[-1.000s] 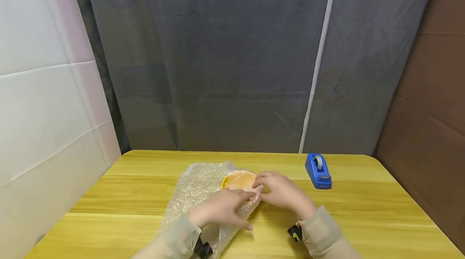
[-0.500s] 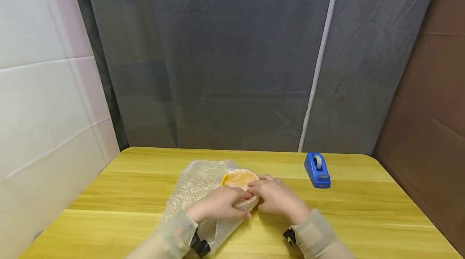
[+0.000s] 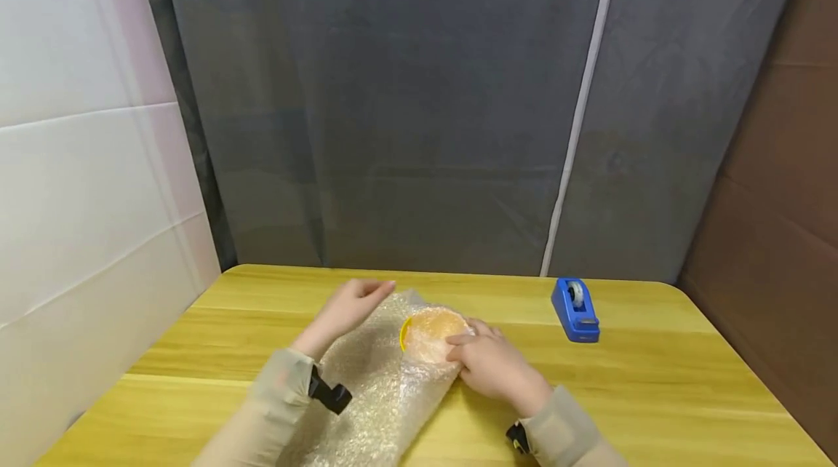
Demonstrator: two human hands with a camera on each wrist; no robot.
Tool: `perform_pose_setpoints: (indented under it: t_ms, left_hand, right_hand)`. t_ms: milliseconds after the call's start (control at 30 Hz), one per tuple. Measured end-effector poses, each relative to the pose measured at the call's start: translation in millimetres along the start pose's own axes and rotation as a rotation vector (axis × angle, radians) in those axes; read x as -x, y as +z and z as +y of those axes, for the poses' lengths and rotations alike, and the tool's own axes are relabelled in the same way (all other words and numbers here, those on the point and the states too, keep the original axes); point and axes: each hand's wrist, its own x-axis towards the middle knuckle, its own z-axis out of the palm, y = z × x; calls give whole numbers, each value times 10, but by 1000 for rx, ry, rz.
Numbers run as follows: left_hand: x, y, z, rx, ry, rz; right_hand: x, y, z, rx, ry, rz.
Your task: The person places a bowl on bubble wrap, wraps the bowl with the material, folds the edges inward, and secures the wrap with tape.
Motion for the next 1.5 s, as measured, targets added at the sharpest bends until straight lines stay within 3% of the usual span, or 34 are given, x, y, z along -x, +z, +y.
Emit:
perform_pose_setpoints:
  t_ms: [67,133,233,333,467,700,867,1033,1267,1400,1500]
  left_hand:
    - [-10,-88,-152,-79,-120,65]
    - [-6,-133,-289,-194,-217,68]
    - [8,-136,-441,-344,-339,10]
    - [9,-102,-537,-413,-395,-56]
    - [0,-42,-603,-351,-367,-71]
    - [-33,35,-623,-57,-233,37]
    - [-99,52,-554,60,-163,89]
    - [-147,29,-389,168,-125,101]
    - [-116,31,-180,437,-53,4]
    - [-92,52,-124,519,-26,-65]
    - [-71,61,-88,526,-17,-113]
  right_hand:
    - [-2,-6,-28,4,11,-7]
    - [1,-9,-50,5,18,-15]
    - [7,-14,-73,7,13,-14]
    - [5,-16,-82,13,-5,-3]
    - [5,-15,-89,13,-15,-4]
    - [4,4,-90,5,-25,-11]
    - [14,6,-74,-23,-17,-15]
    - [23,-16,-60,-31,-9,-15]
    - [14,-30,-67,0,-15,-29]
    - [18,-22,-77,5,0,-46]
    - [18,-23,-84,4,10,-53]
